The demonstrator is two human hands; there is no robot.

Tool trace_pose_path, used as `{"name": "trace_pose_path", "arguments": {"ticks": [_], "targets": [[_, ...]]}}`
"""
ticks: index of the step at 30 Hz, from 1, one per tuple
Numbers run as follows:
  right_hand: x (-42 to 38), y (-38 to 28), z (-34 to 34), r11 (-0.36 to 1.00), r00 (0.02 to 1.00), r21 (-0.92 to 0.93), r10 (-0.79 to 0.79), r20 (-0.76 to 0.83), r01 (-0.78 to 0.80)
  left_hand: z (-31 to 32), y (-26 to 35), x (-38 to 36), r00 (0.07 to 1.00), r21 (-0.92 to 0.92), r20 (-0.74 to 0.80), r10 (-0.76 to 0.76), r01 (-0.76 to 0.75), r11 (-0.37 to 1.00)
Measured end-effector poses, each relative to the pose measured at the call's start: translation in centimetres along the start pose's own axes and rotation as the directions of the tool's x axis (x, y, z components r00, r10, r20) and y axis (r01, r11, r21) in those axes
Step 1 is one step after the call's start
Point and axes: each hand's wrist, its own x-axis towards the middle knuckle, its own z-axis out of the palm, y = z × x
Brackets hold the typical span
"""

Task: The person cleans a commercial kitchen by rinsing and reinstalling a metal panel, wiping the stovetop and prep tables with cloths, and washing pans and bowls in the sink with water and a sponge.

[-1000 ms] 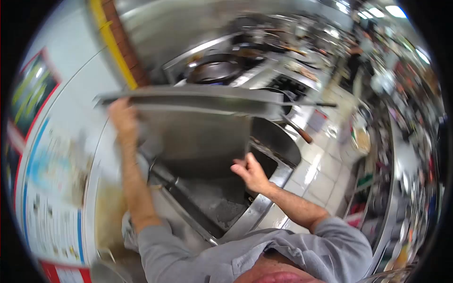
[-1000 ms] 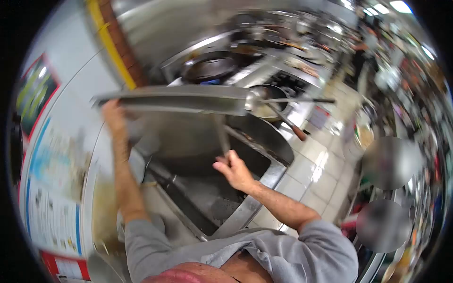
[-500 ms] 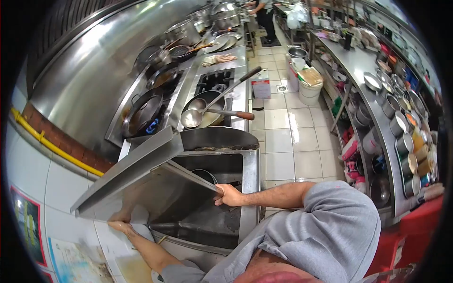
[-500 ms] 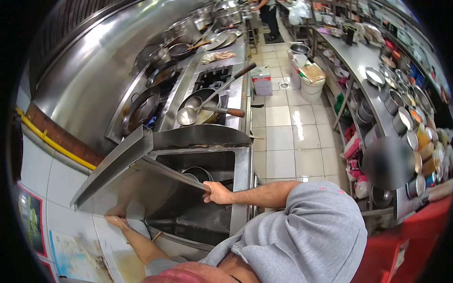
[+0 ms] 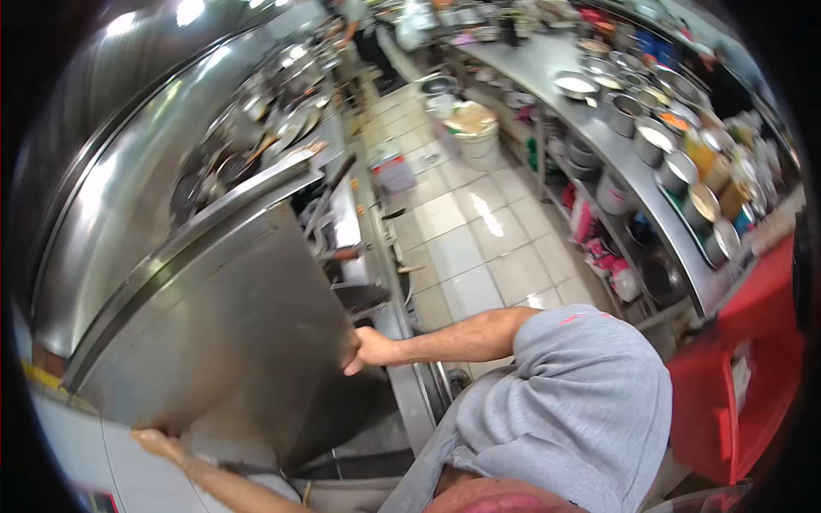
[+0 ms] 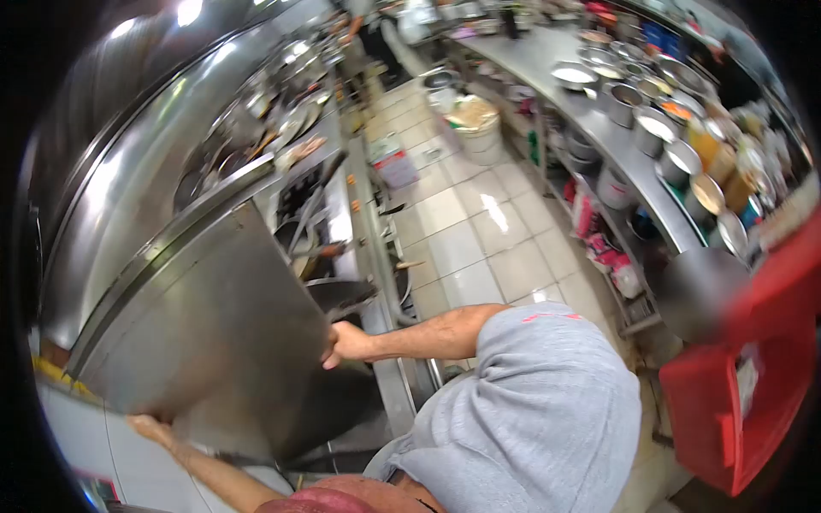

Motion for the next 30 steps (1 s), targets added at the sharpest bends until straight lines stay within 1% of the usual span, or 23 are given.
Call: {"name": "trace_pose_path", "arguments": {"ticks": [1, 2, 3, 5, 6, 7, 9, 10, 11, 12, 13, 15, 17, 19, 20, 21, 23, 24, 25, 26, 27, 29, 30], "targets": [[0.4, 0.1, -0.9, 0.998, 0.999, 0.054, 0.028, -0.027, -0.027, 2.4, 2.8, 0.3, 0.989, 0.01, 0.059, -0.138, 0.138, 0.99], [0.8, 0.2, -1.8, 1.0, 0.999, 0.024, -0.015, -0.044, 0.016, 5.6, 5.8, -0.6, 0.994, 0.051, 0.086, -0.066, 0.061, 0.997], [1.1, 0.2, -2.7, 0.995, 0.998, 0.093, -0.04, -0.056, 0.046, 8.4, 8.8, -2.6, 0.992, 0.121, 0.129, 0.004, -0.019, 0.992], [1.2, -0.9, -4.4, 0.962, 0.995, 0.272, -0.004, -0.099, 0.031, 13.7, 14.8, -6.7, 0.967, 0.242, 0.211, 0.142, -0.193, 0.951], [1.2, -1.4, -5.4, 0.938, 0.996, 0.343, -0.009, -0.093, 0.041, 16.5, 12.8, 1.2, 0.885, 0.369, 0.315, 0.343, -0.447, 0.815], [1.2, -1.9, -6.5, 0.91, 0.997, 0.412, -0.015, -0.082, 0.048, 19.3, 11.0, 8.7, 0.751, 0.455, 0.401, 0.524, -0.66, 0.598], [1.0, -3.2, -8.9, 0.913, 0.996, 0.405, -0.018, -0.084, 0.051, 25.2, 17.9, 1.7, 0.827, 0.517, 0.445, 0.344, -0.551, 0.655], [0.9, -3.8, -10.1, 0.898, 0.995, 0.439, 0.019, -0.101, 0.028, 27.7, 20.4, -1.8, 0.823, 0.509, 0.448, 0.349, -0.556, 0.657], [0.6, -4.5, -11.7, 0.884, 0.992, 0.468, 0.056, -0.117, 0.006, 30.1, 22.5, -5.0, 0.812, 0.515, 0.499, 0.303, -0.559, 0.65], [0.2, -5.3, -13.4, 0.853, 0.997, 0.522, 0.035, -0.068, 0.006, 32.1, 24.2, -7.2, 0.797, 0.524, 0.545, 0.26, -0.566, 0.636], [0.4, -5.6, -15.2, 0.834, 0.999, 0.552, 0.005, -0.033, 0.014, 34.2, 25.2, -8.4, 0.794, 0.516, 0.545, 0.27, -0.571, 0.639], [-0.9, -7.6, -18.7, 0.874, 0.996, 0.486, 0.059, -0.059, -0.023, 38.2, 26.6, -10.9, 0.769, 0.583, 0.555, 0.317, -0.631, 0.511], [-1.9, -8.8, -23.0, 0.864, 0.999, 0.504, 0.031, -0.038, -0.008, 41.6, 27.3, -14.3, 0.756, 0.558, 0.578, 0.307, -0.64, 0.528], [-2.4, -9.6, -26.2, 0.793, 0.994, 0.603, 0.112, -0.011, -0.083, 43.7, 27.9, -17.7, 0.751, 0.54, 0.594, 0.287, -0.637, 0.55], [-2.6, -9.4, -27.3, 0.792, 0.993, 0.604, 0.114, -0.004, -0.088, 45.0, 28.3, -19.9, 0.732, 0.57, 0.585, 0.349, -0.678, 0.465], [-2.9, -9.0, -28.1, 0.77, 0.996, 0.635, 0.092, -0.012, -0.064, 46.1, 28.8, -21.6, 0.733, 0.574, 0.584, 0.349, -0.677, 0.46], [-3.4, -9.1, -30.6, 0.747, 0.997, 0.663, 0.075, -0.017, -0.045, 48.5, 29.2, -24.6, 0.689, 0.466, 0.639, 0.342, -0.7, 0.541], [-3.9, -9.9, -31.8, 0.733, 0.998, 0.68, 0.058, -0.022, -0.028, 49.8, 29.0, -25.8, 0.67, 0.431, 0.625, 0.4, -0.724, 0.539], [-4.0, -10.6, -32.9, 0.718, 0.999, 0.696, 0.044, -0.02, -0.018, 51.0, 29.2, -26.5, 0.679, 0.45, 0.62, 0.393, -0.718, 0.531], [-3.4, -10.7, -34.1, 0.723, 0.995, 0.69, 0.088, -0.051, -0.028, 52.1, 29.4, -27.0, 0.658, 0.442, 0.658, 0.366, -0.731, 0.52], [-1.9, -9.8, -35.5, 0.719, 0.998, 0.695, 0.025, -0.06, 0.024, 52.9, 29.6, -27.3, 0.644, 0.438, 0.687, 0.338, -0.737, 0.514], [-1.3, -11.7, -38.3, 0.733, 0.999, 0.68, 0.021, -0.05, 0.019, 55.1, 30.3, -28.1, 0.612, 0.421, 0.737, 0.289, -0.749, 0.513], [-1.0, -12.8, -39.6, 0.742, 0.999, 0.67, 0.004, -0.041, 0.025, 56.3, 30.1, -29.1, 0.603, 0.387, 0.713, 0.357, -0.764, 0.516]]}}
